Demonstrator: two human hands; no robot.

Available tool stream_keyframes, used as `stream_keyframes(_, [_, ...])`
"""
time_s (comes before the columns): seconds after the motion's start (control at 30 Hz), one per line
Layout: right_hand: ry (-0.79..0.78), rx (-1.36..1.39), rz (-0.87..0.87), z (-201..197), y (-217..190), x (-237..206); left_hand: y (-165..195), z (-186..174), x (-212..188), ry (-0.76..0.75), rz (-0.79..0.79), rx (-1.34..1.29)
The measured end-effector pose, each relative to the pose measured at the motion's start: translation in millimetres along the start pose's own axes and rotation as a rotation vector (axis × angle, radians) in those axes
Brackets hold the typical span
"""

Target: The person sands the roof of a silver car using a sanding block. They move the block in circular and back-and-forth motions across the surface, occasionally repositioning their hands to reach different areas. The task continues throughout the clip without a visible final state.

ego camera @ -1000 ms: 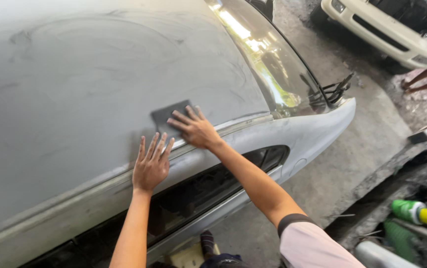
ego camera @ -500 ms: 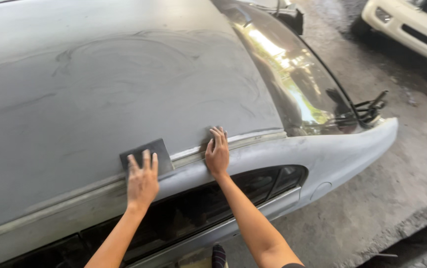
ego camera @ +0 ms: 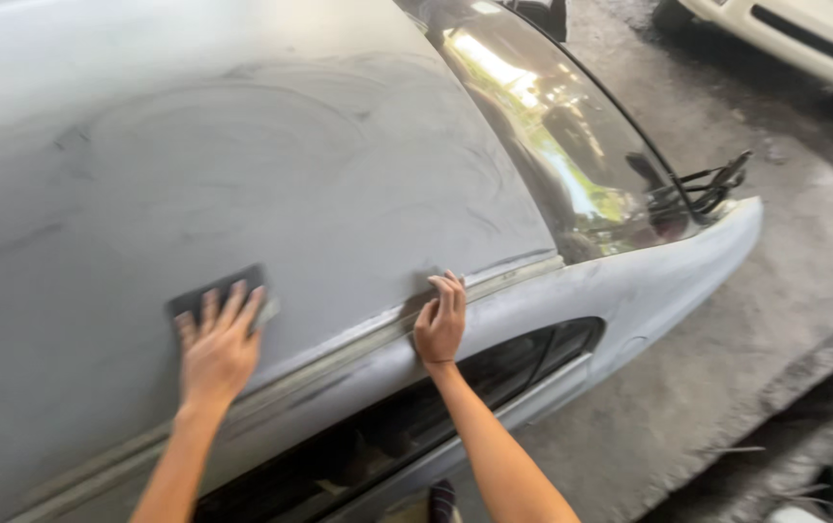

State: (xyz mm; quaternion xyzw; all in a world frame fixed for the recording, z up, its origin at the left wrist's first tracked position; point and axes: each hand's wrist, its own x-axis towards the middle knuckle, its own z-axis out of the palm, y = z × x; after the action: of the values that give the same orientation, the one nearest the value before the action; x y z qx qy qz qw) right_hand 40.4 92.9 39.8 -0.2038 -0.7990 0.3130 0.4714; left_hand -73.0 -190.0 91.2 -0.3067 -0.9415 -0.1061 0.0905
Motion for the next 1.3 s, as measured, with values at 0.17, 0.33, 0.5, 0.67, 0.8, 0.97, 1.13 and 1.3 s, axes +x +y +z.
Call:
stream_keyframes(0.17, [-0.084, -0.045, 0.005, 10.2, 7.5, -4.6, 46.9, 42.3, -45.7, -0.038, 0.234, -0.092])
stream_keyframes(0.33, [-0.108, -0.064, 0.044, 12.2, 9.9, -9.9, 91.7, 67.3, 97.5, -0.116, 0.229, -0.082])
stream_keyframes(0.5, [-0.121, -0.1, 0.013, 13.6, 12.0, -13.3, -41.6, 5.3, 75.8, -0.01, -0.079, -0.12])
stream_keyframes(0.67, [-0.136, -0.114, 0.019, 13.1, 14.0, -11.3, 37.0, 33.3, -14.0, -0.129, 0.337, -0.159])
stream_keyframes(0.8, [-0.132, -0.112, 0.028, 10.4, 11.0, -9.0, 115.7, 64.9, 77.2, -0.32, 0.301, -0.103])
stream_keyframes(0.97, [-0.145, -0.11, 0.035, 8.7, 9.9, -8.3, -14.9, 30.6, 145.7, 0.052, -0.077, 0.021])
stream_keyframes(1.13, [-0.141, -0.116, 0.025, 8.0, 13.9, -7.6, -4.0, 42.6, 31.5, 0.083, 0.152, 0.268])
stream_keyframes(1.3, [-0.161, -0.101, 0.035, 6.7, 10.4, -6.2, 110.3, 98.5, 113.1, -0.154, 0.289, -0.01])
